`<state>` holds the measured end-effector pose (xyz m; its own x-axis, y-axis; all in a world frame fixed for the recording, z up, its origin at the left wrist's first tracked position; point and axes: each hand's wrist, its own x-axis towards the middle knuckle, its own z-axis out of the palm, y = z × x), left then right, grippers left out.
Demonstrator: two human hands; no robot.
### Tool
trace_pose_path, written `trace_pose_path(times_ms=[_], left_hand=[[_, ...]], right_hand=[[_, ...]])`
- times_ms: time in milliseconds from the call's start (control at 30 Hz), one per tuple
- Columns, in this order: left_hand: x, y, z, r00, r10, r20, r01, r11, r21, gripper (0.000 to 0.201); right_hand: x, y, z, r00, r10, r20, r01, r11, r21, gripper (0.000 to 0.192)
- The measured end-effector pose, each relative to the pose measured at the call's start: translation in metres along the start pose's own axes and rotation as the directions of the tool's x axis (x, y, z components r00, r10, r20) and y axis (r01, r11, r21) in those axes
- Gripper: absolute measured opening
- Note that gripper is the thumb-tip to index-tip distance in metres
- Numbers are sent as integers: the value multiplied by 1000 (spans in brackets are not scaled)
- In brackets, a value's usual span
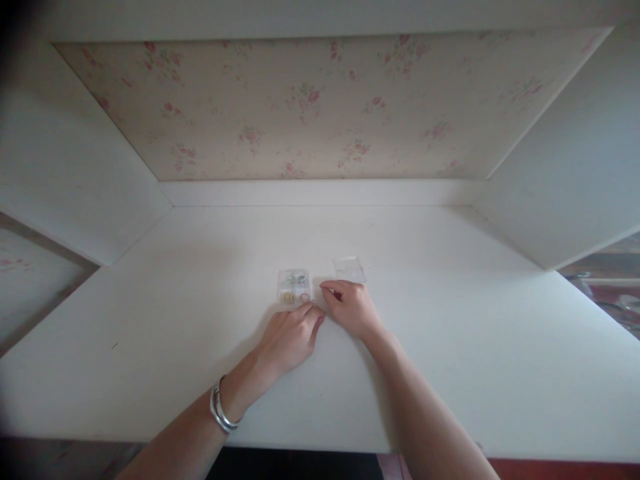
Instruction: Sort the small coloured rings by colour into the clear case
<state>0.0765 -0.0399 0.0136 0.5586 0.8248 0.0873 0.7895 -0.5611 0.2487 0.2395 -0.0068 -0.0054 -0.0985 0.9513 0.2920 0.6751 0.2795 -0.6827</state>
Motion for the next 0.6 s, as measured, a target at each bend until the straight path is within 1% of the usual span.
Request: trace_pose_path(times_ms=[167, 267, 367, 500, 600], left_hand=[[-1, -4, -2, 998, -25, -65, 19, 996, -89, 23], [-2, -10, -5, 989, -50, -140, 22, 980, -196, 20], [-1, -19, -7, 971, -83, -225, 14, 955, -295, 19], [0, -31, -9, 947, -133, -291, 32, 944, -329, 19], [1, -36, -11, 936, -160, -313, 56, 946, -318, 18]], right_hand=[[1, -2, 0, 1000, 4, 5, -4, 1000, 17, 24], [1, -3, -1, 1000, 20, -1, -20, 1000, 23, 24], [1, -2, -4, 999, 40, -1, -40, 999, 36, 23], [0, -2, -12, 998, 29, 61, -34, 996, 87, 21], [-2, -5, -17, 990, -36, 136, 22, 994, 107, 20]])
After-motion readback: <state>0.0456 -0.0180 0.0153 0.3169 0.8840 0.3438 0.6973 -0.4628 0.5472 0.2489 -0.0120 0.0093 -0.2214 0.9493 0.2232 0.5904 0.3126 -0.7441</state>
